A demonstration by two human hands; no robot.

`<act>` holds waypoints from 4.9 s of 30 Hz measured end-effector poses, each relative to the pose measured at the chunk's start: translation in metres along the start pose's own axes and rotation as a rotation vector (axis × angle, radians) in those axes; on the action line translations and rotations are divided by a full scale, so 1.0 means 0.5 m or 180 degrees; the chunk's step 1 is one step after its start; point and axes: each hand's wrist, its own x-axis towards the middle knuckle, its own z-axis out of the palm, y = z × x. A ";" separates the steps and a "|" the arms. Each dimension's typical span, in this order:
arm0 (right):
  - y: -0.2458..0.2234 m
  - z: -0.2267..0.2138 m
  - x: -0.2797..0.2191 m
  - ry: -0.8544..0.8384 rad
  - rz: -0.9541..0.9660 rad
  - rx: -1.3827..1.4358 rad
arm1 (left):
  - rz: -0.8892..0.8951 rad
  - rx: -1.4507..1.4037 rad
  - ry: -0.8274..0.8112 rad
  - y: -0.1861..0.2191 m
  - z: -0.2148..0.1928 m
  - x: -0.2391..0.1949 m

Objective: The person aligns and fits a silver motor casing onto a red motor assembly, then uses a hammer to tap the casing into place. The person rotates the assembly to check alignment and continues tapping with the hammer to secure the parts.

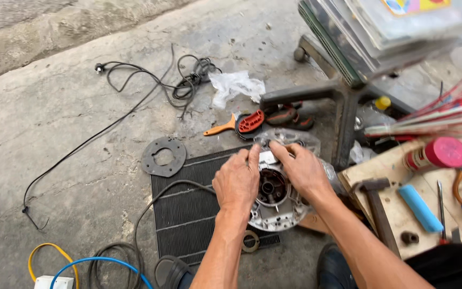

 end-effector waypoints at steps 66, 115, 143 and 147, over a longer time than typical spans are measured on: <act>0.329 0.267 -0.033 -0.0852 0.2538 0.0802 | 0.0141 0.1023 0.2165 -0.054 0.141 -0.233; 0.111 -0.023 0.067 -0.0940 0.3581 0.3058 | 0.0288 0.0936 0.2205 -0.129 0.182 -0.294; 0.192 0.042 0.032 -0.0513 0.3102 0.2493 | 0.0463 0.0824 0.2308 -0.152 0.194 -0.297; 0.146 0.047 0.036 -0.1075 0.3495 0.2456 | 0.0462 0.0872 0.2334 -0.142 0.191 -0.287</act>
